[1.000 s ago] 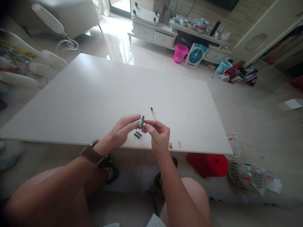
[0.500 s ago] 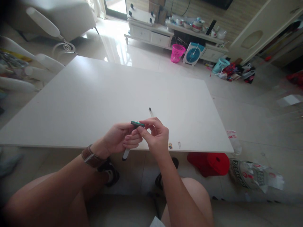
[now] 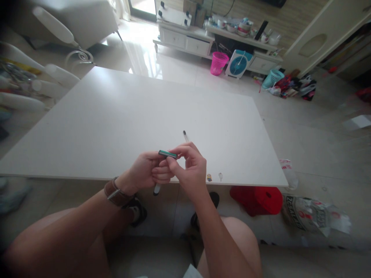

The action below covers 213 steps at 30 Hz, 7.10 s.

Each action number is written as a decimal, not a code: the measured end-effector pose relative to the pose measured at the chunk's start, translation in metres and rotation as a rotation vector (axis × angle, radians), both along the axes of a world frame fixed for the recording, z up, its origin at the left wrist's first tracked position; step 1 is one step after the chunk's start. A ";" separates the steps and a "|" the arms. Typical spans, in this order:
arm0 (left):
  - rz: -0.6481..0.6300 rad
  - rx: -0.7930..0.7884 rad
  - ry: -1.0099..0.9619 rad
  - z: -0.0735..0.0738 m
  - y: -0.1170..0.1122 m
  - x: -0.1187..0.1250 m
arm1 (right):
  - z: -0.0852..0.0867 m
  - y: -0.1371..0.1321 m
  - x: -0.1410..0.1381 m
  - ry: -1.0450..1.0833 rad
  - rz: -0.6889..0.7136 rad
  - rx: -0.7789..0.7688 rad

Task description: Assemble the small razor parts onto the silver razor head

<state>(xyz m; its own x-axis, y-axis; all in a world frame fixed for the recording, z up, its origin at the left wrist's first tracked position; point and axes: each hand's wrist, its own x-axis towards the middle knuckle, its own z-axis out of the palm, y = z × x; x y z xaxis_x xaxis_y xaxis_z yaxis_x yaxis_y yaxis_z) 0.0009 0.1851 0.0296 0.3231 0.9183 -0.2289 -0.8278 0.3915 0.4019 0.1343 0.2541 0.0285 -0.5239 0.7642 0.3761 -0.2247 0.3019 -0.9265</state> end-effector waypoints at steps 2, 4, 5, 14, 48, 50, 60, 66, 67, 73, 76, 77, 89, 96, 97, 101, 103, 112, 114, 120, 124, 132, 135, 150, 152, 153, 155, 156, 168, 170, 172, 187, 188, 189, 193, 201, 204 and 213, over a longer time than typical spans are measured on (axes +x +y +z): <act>0.029 0.016 0.050 0.001 0.000 0.001 | 0.005 -0.002 0.001 0.018 0.011 0.065; 0.067 0.035 0.107 0.003 0.000 0.002 | 0.009 -0.005 0.003 0.015 0.026 0.108; 0.081 0.047 0.131 0.004 -0.001 0.003 | 0.010 -0.006 0.004 0.009 0.030 0.125; 0.144 0.082 0.247 0.011 0.000 0.001 | 0.013 -0.008 0.013 -0.075 -0.020 0.199; 0.431 -0.006 0.082 0.031 -0.007 -0.056 | -0.099 0.007 -0.025 -1.136 0.036 0.260; 0.426 0.001 0.077 0.031 -0.008 -0.056 | -0.100 0.006 -0.026 -1.145 0.031 0.263; 0.423 0.011 0.059 0.033 -0.010 -0.057 | -0.115 0.014 -0.026 -1.132 -0.006 0.165; 0.426 0.016 0.052 0.033 -0.010 -0.058 | -0.117 0.015 -0.024 -1.100 -0.026 0.138; 0.423 0.024 0.057 0.032 -0.010 -0.058 | -0.117 0.015 -0.024 -1.095 -0.027 0.146; 0.376 0.155 0.181 0.027 -0.010 -0.058 | -0.113 0.011 -0.026 -1.062 0.000 0.209; 0.370 0.196 0.232 0.025 -0.009 -0.056 | -0.111 0.008 -0.026 -1.039 0.005 0.226; 0.369 0.207 0.247 0.026 -0.009 -0.056 | -0.111 0.008 -0.027 -1.028 0.006 0.226; 0.534 0.255 0.913 0.004 -0.004 -0.042 | -0.103 0.011 -0.029 -0.725 -0.106 -0.073; 0.263 0.454 1.590 0.015 -0.008 -0.040 | -0.053 0.021 -0.029 -0.284 -0.090 -0.349; 0.262 0.471 1.644 0.015 -0.008 -0.040 | -0.047 0.022 -0.028 -0.245 -0.088 -0.373; 0.234 0.510 1.766 0.011 -0.004 -0.037 | -0.033 0.022 -0.026 -0.001 0.018 -0.599; 0.222 0.515 1.784 0.008 -0.003 -0.036 | -0.031 0.020 -0.025 0.037 0.052 -0.648; 0.353 0.494 1.666 0.001 0.000 -0.035 | -0.027 0.018 -0.024 0.073 0.024 -0.621; 0.473 0.439 1.678 -0.003 0.003 -0.033 | -0.029 0.018 -0.023 0.072 0.005 -0.584; 0.486 0.228 1.246 -0.009 0.013 -0.030 | -0.034 0.017 -0.023 0.054 -0.039 -0.520; 0.467 0.189 1.105 -0.007 0.013 -0.028 | -0.033 0.016 -0.024 0.064 -0.047 -0.510; 0.499 0.166 1.033 -0.007 0.015 -0.023 | -0.031 0.012 -0.023 0.054 -0.074 -0.463; 0.505 0.173 1.048 -0.008 0.016 -0.022 | -0.030 0.011 -0.023 0.053 -0.084 -0.454; 0.546 0.174 1.109 -0.013 0.017 -0.019 | -0.028 0.006 -0.025 0.058 -0.204 -0.386; 0.545 0.167 1.102 -0.013 0.018 -0.019 | -0.027 0.005 -0.025 0.057 -0.221 -0.373; 0.544 0.166 1.098 -0.013 0.018 -0.018 | -0.027 0.005 -0.026 0.054 -0.227 -0.368; 0.536 0.159 1.103 -0.013 0.018 -0.019 | -0.027 0.005 -0.026 0.044 -0.243 -0.363; 0.530 0.155 1.111 -0.013 0.018 -0.020 | -0.027 0.006 -0.026 0.041 -0.247 -0.365; 0.430 0.372 1.591 -0.011 0.003 -0.030 | -0.017 0.022 -0.017 0.087 -0.089 -0.504; 0.407 0.375 1.558 -0.013 0.004 -0.028 | -0.016 0.022 -0.016 0.097 -0.094 -0.528; 0.412 0.391 1.437 -0.015 0.006 -0.025 | -0.016 0.023 -0.016 0.119 -0.090 -0.568; 0.456 0.446 1.513 -0.010 0.009 -0.020 | -0.023 0.024 -0.015 0.006 -0.045 -0.543; 0.455 0.463 1.535 -0.010 0.008 -0.020 | -0.023 0.024 -0.015 0.011 -0.044 -0.549; 0.455 0.480 1.552 -0.009 0.008 -0.020 | -0.024 0.024 -0.015 0.018 -0.038 -0.558; 0.458 0.522 1.583 -0.004 0.006 -0.019 | -0.024 0.024 -0.014 0.040 -0.015 -0.592; 0.456 0.493 1.569 -0.001 0.005 -0.016 | -0.020 0.020 -0.019 0.092 -0.033 -0.674; 0.474 0.485 1.566 -0.002 0.007 -0.016 | -0.020 0.019 -0.020 0.116 -0.030 -0.700; 0.483 0.544 1.573 0.003 0.004 -0.016 | -0.017 0.018 -0.020 0.150 -0.035 -0.668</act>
<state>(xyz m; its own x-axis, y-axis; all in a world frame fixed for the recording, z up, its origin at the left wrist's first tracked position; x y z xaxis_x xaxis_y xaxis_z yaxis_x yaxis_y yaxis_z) -0.0155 0.1891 0.0330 -0.1918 0.9299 0.3139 0.4613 -0.1969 0.8651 0.1145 0.2720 0.0120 -0.4734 0.8733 -0.1153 -0.3661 -0.3141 -0.8760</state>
